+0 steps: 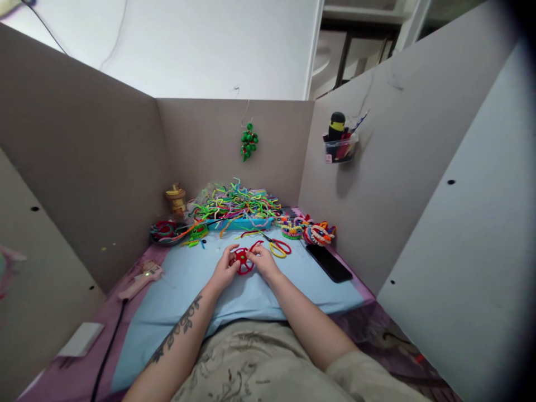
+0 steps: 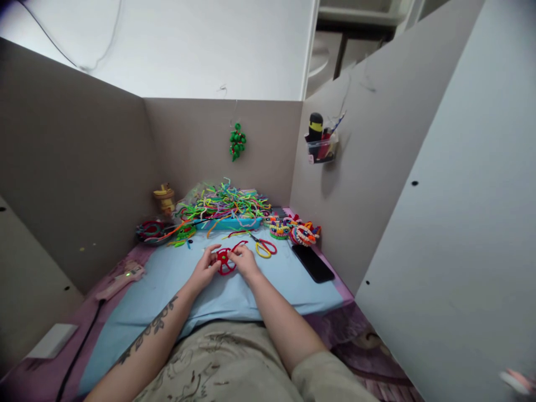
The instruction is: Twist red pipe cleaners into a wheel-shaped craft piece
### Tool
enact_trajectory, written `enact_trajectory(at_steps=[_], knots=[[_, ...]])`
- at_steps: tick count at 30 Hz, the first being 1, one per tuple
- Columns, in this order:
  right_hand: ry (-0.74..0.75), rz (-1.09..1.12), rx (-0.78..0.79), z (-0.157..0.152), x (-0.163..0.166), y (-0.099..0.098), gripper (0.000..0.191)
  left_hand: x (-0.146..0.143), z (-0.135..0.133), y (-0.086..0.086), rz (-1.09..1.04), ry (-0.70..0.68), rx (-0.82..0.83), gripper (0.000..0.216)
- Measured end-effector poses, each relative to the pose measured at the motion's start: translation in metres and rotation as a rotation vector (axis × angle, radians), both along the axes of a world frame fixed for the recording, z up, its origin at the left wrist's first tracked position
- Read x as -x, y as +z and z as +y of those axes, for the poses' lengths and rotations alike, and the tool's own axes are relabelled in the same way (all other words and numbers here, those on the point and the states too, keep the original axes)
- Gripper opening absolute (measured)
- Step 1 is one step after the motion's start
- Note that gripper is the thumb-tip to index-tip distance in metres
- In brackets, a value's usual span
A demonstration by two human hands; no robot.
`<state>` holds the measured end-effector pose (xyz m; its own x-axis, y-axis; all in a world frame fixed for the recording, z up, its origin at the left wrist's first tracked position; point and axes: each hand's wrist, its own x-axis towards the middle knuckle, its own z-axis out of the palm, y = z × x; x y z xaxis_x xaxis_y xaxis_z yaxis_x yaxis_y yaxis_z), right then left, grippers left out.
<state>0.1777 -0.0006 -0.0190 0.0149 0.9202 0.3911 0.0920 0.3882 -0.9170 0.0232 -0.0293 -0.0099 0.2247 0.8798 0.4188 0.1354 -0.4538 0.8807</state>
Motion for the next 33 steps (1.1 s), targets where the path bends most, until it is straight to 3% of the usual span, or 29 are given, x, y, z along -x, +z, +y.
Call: enact_trajectory(at_steps=[10, 17, 25, 33], knots=[[-0.141, 0.101, -0.018, 0.006, -0.002, -0.003, 0.034, 0.001, -0.001, 0.0, 0.182, 0.406, -0.211, 0.038], [-0.097, 0.158, 0.006, 0.005, 0.002, -0.002, 0.03, -0.004, -0.006, 0.005, 0.133, 0.268, -0.138, 0.051], [-0.012, 0.145, 0.057, 0.003, 0.007, -0.003, 0.028, -0.006, -0.005, 0.009, 0.029, 0.259, -0.052, 0.043], [-0.025, 0.1, -0.002, 0.002, 0.006, -0.003, 0.021, -0.004, -0.005, 0.012, -0.07, 0.296, 0.011, 0.044]])
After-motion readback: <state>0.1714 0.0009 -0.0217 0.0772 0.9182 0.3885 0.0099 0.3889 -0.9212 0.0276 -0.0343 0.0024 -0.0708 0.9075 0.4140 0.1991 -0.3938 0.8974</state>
